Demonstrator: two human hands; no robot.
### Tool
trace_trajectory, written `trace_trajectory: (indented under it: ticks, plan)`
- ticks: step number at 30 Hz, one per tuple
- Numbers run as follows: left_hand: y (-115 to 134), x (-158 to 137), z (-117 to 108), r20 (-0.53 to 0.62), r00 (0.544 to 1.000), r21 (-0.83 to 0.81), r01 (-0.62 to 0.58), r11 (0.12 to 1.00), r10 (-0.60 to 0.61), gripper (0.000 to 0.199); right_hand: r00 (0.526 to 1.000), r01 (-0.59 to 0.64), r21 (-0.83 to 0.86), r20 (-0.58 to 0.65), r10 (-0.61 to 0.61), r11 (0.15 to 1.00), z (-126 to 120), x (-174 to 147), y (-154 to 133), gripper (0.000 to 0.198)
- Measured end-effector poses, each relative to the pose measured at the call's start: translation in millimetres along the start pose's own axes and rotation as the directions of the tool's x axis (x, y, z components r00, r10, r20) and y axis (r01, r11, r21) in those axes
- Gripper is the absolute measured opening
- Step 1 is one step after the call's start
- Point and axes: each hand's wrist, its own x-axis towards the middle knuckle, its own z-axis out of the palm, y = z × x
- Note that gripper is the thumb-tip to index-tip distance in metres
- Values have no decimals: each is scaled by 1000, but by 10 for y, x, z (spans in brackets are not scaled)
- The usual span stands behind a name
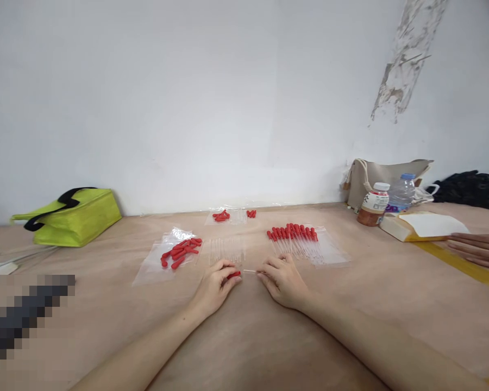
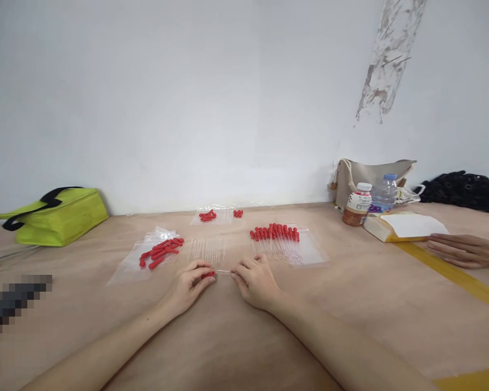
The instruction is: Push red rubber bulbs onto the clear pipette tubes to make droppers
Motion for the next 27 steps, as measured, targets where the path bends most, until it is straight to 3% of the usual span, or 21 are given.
trace_trajectory:
  ticks: [12,20,27]
  plan:
    - [64,6,-29,82,997,-3,-4,1000,5,23,999,47,20,-1,-47,999,50,-2,44,24]
    - [75,11,-44,68,997,119,-35,992,27,20,995,96,11,-34,-95,995,71,-2,57,22]
    - [72,-11,-52,109,985,150,-146,978,130,24,987,160,31,10,-160,987,64,45,112,24]
